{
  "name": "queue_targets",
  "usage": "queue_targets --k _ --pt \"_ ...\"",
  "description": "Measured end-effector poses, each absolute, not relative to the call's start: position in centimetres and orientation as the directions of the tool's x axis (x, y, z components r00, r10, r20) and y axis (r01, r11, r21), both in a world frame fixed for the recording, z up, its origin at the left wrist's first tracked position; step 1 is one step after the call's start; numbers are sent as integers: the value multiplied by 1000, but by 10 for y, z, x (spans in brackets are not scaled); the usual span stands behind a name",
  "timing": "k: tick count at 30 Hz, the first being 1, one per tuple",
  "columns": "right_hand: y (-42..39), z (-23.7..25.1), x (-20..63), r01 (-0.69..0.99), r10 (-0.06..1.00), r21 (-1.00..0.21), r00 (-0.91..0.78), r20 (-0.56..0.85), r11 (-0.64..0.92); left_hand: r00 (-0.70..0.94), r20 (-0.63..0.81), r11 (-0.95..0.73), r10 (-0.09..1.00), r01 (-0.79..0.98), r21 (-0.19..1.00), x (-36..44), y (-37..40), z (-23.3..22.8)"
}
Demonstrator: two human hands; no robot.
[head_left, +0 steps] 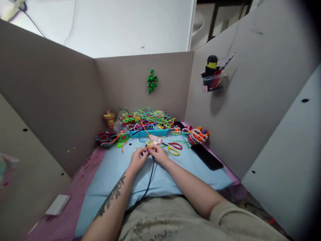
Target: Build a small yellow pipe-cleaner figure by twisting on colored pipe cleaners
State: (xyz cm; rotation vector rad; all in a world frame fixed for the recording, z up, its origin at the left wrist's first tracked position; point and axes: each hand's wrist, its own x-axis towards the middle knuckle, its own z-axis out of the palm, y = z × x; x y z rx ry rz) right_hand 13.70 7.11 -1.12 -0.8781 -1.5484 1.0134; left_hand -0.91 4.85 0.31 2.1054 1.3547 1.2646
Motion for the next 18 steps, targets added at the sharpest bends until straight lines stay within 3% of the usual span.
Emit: queue_targets --k 11,18 --pt "71 -16 135 60 847 -862 -233 478 503 -45 302 -265 952 366 892 -19 54 5" --pt "71 -15 138 242 812 -778 -244 529 580 -59 244 -217 968 290 932 -21 56 2"
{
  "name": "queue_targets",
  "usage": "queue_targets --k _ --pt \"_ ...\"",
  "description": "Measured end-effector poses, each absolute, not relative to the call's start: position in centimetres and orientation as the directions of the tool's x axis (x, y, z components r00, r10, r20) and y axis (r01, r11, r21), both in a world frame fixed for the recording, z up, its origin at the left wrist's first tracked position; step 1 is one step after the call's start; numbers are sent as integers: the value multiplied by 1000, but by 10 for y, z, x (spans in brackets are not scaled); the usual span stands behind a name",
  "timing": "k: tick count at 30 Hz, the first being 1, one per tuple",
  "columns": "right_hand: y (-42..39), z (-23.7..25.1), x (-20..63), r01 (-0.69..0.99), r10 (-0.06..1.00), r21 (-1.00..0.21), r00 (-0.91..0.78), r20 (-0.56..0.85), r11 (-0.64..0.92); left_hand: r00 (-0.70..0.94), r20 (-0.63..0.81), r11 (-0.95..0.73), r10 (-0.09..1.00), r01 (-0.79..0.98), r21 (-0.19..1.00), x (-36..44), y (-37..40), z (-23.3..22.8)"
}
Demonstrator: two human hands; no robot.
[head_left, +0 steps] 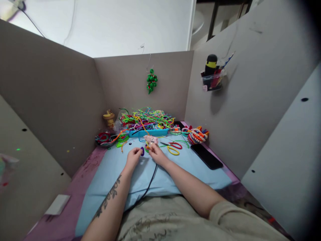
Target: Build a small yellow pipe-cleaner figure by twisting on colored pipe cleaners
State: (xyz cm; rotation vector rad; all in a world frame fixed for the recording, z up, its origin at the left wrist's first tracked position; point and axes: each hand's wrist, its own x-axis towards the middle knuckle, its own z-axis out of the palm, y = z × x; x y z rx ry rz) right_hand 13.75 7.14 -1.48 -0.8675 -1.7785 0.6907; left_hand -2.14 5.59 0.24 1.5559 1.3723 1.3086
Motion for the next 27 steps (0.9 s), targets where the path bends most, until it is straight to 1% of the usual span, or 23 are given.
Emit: queue_targets --k 5,9,12,16,19,22,24,27 --pt "70 -13 138 280 774 -722 -249 582 633 -76 239 -208 968 291 934 -22 59 -1" --pt "66 -12 139 296 759 -700 -291 582 650 -100 194 -162 976 262 951 -23 61 -4" --pt "64 -11 138 275 756 -707 -315 574 651 -53 166 -156 985 157 975 -21 60 -4" --pt "63 -8 138 252 772 -730 -243 587 635 38 202 -201 979 -8 979 -18 58 -1" --pt "61 -4 137 266 750 -701 -253 611 661 75 187 -176 980 -126 976 -17 57 1" --pt "59 -3 136 278 718 -662 -283 636 696 76 169 -152 983 -193 969 -18 56 2" --pt "58 -5 135 275 736 -682 -244 632 677 73 174 -156 982 -203 967 -18 56 3" --pt "60 -10 133 249 819 -783 -95 567 570 89 199 -181 976 -174 968 -17 54 5"
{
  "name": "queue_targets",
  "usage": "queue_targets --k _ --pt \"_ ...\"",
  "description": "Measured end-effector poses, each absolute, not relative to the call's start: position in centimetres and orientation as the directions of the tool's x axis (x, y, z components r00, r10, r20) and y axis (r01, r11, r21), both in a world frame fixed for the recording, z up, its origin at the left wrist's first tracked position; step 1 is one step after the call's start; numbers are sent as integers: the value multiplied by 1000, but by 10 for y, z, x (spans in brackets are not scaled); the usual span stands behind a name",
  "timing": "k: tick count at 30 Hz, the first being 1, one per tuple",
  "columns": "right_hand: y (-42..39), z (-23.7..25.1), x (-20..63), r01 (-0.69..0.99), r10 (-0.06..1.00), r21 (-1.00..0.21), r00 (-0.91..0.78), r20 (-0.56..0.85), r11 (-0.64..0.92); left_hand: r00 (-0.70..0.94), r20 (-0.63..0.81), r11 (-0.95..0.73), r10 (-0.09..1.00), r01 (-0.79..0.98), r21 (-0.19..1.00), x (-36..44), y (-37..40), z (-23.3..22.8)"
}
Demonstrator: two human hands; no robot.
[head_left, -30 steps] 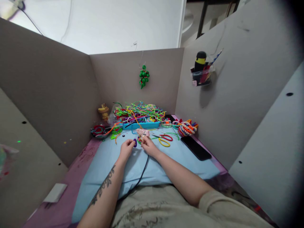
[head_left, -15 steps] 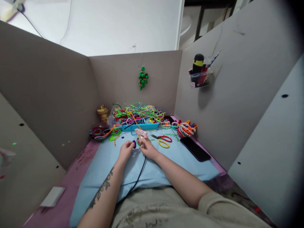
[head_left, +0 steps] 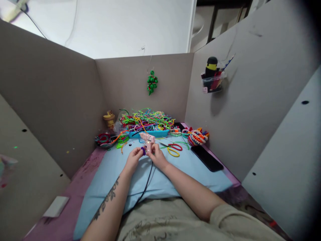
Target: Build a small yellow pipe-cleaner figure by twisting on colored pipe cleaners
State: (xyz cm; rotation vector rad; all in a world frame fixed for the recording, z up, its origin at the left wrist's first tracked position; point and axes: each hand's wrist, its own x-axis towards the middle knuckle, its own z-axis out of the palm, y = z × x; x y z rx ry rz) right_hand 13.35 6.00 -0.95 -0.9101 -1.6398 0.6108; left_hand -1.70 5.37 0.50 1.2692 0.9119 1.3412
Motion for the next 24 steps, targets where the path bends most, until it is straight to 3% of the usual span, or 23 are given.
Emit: queue_targets --k 3,7,12,17,24 --pt "66 -14 132 101 877 -872 -9 481 479 104 211 -197 972 -127 972 -16 52 6" --pt "73 -14 129 -157 909 -900 -30 416 407 83 188 -179 979 -104 978 -17 52 6" --pt "74 -9 130 -285 937 -903 -43 348 322 60 134 -133 989 -28 991 -17 54 1" --pt "74 -8 133 -268 966 -933 -31 255 238 146 246 -271 958 189 944 -15 53 -2" --pt "72 -11 134 -27 949 -955 -107 297 296 162 308 -347 937 372 861 -13 52 -5"
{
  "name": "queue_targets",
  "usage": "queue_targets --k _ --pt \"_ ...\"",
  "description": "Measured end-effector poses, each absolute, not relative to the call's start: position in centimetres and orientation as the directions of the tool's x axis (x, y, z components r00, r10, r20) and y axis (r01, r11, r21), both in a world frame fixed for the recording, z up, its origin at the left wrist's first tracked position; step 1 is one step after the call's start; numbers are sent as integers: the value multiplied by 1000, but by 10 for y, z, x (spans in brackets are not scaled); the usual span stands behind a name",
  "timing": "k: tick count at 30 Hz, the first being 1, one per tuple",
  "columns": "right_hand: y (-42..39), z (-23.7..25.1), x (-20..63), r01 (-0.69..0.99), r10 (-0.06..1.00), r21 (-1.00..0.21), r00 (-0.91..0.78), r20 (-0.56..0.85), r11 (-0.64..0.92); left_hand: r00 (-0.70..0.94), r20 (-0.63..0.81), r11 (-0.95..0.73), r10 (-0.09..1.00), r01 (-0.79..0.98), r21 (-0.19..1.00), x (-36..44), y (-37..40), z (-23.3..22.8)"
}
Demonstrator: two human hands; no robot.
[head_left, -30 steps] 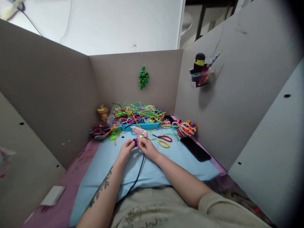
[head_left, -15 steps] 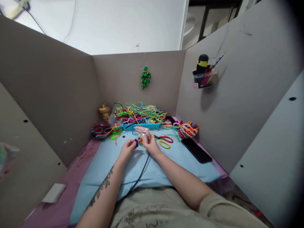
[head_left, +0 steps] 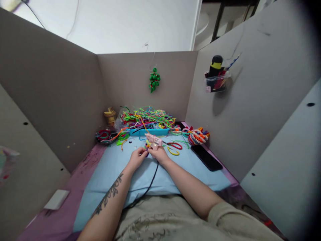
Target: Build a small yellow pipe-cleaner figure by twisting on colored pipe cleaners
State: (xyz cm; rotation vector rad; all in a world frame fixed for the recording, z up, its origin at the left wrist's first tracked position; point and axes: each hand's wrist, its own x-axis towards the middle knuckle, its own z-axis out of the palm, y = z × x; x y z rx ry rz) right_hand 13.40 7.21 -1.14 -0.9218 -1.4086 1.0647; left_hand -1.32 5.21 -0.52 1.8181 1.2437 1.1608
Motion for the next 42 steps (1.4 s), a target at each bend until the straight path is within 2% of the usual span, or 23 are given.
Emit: queue_targets --k 7,16,21,29,34,42 --pt "73 -10 137 26 937 -936 -25 349 350 165 288 -331 943 380 864 -12 52 -7" --pt "75 -9 136 -62 969 -970 93 230 236 155 326 -358 932 517 777 -13 52 -9" --pt "77 -12 136 -122 969 -962 69 236 243 140 316 -340 939 539 771 -13 54 -10" --pt "80 -16 138 -70 976 -974 53 210 213 149 292 -326 945 508 797 -12 52 -5" --pt "71 -5 136 -143 953 -943 20 302 302 140 313 -340 939 505 793 -13 56 -9" --pt "69 -3 135 -33 954 -954 11 298 299 132 331 -349 934 521 779 -14 56 -11"
